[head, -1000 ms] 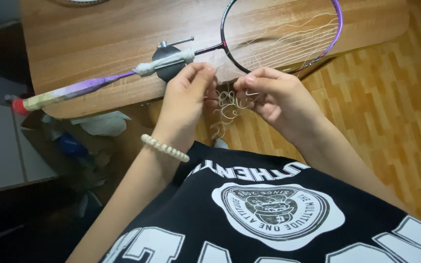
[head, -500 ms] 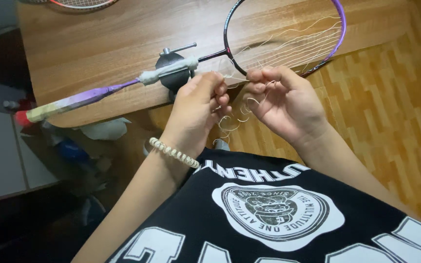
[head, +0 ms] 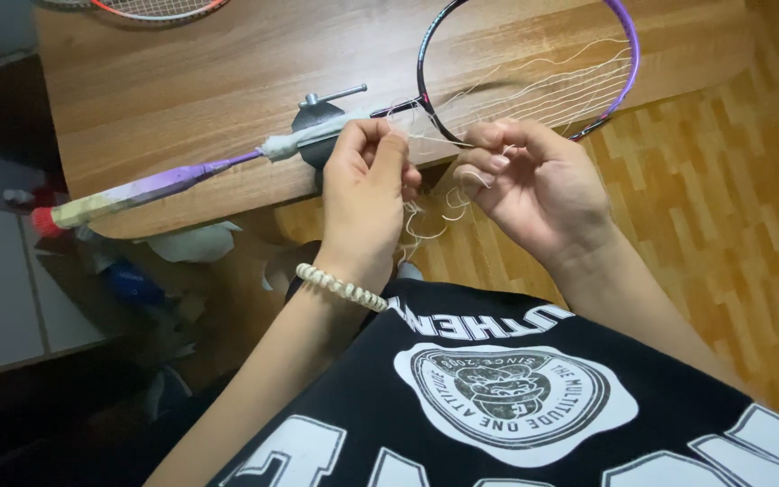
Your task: Untangling a cluster of white badminton racket strings.
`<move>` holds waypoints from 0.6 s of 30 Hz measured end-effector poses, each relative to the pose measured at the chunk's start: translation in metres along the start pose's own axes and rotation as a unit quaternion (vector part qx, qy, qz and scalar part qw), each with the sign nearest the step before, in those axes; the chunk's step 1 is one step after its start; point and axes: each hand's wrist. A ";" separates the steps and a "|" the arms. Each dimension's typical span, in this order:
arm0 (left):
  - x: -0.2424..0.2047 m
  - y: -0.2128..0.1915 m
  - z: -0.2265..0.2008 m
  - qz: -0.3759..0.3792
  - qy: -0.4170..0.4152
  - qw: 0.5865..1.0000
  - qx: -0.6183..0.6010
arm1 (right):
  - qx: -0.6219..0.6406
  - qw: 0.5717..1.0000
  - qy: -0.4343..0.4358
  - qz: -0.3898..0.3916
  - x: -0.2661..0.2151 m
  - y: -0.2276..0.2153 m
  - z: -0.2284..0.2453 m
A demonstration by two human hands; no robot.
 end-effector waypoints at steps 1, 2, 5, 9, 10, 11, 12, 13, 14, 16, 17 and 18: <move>0.000 0.000 0.001 -0.009 0.012 1.000 0.007 | 0.009 1.000 0.001 -0.009 0.000 -0.001 0.000; 0.000 0.000 0.003 -0.009 0.013 1.000 0.006 | 0.008 1.000 0.001 -0.008 0.000 -0.003 0.000; -0.001 0.001 0.004 -0.022 0.018 1.000 0.002 | 0.023 0.999 0.005 0.025 -0.002 -0.010 0.002; -0.006 -0.001 -0.006 0.035 -0.024 0.998 0.036 | -0.027 0.999 -0.015 -0.011 0.000 -0.022 0.008; -0.008 -0.001 -0.009 0.061 -0.070 0.993 0.078 | -0.036 0.999 -0.012 -0.015 -0.001 -0.026 0.010; -0.010 0.000 -0.009 0.061 -0.071 0.993 0.078 | -0.036 0.999 -0.013 -0.016 -0.004 -0.020 0.009; -0.012 0.002 -0.010 0.069 -0.089 0.993 0.040 | -0.079 0.996 -0.020 -0.024 -0.007 -0.013 0.009; -0.014 0.004 -0.011 0.077 -0.107 0.991 0.002 | -0.123 0.992 -0.026 -0.033 -0.011 -0.006 0.009; -0.015 0.005 -0.012 0.077 -0.107 0.991 0.001 | -0.123 0.991 -0.027 -0.033 -0.013 -0.005 0.008; -0.017 0.007 -0.015 0.075 -0.115 0.988 -0.072 | -0.173 0.985 -0.025 -0.011 -0.018 -0.001 0.007; -0.015 0.005 -0.012 0.075 -0.114 0.988 -0.072 | -0.174 0.984 -0.025 -0.011 -0.019 -0.001 0.007; -0.014 0.004 -0.009 0.078 -0.107 0.988 -0.079 | -0.204 0.978 -0.030 0.011 -0.022 -0.001 0.006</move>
Point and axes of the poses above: each hand's wrist, its own x-axis towards the middle knuckle, its own y-axis out of the palm, z = x × y, and after that the axes turned 2 degrees about -x, right-handed
